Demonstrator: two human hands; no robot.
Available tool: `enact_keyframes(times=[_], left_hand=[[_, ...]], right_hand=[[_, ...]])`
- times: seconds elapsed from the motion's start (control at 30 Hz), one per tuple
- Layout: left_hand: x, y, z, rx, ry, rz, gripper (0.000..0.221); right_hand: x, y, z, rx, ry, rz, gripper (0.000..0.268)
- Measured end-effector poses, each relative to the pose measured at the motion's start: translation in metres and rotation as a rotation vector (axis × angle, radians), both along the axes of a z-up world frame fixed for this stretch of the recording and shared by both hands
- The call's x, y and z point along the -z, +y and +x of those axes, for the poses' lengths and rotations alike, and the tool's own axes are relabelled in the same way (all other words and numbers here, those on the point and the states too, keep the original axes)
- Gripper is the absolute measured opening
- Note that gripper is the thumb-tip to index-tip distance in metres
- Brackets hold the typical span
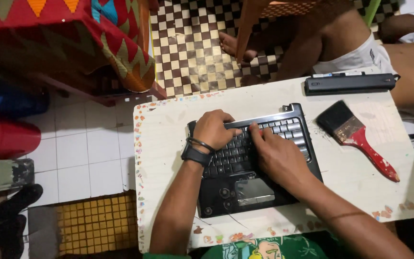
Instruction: Cleaning the internal components of a laptop with a brush and reassembling the chassis and keyboard using a screwdriver.
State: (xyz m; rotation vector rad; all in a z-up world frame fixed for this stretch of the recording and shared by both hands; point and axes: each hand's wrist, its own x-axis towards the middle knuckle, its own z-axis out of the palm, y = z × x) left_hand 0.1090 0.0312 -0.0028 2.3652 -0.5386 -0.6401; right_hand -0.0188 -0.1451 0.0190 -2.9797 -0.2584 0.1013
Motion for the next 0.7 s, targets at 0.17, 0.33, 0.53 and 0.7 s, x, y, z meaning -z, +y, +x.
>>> enact_keyframes(times=[0.17,0.33,0.53,0.7], left_hand=[[0.006,0.0,-0.002,0.029,-0.048,0.013,0.036],[-0.011,0.008,-0.015,0.094,-0.154,0.048,0.04],[0.01,0.0,-0.02,-0.048,-0.197,-0.058,0.038],[0.023,-0.006,-0.019,-0.112,-0.171,-0.05,0.031]], right_hand=[[0.008,-0.01,0.004,-0.025,0.067,0.022,0.057],[-0.015,-0.017,0.015,0.0,0.222,0.065,0.066],[-0.011,-0.009,0.016,0.009,0.224,0.077,0.073],[-0.003,-0.011,0.015,0.002,0.157,0.052,0.059]])
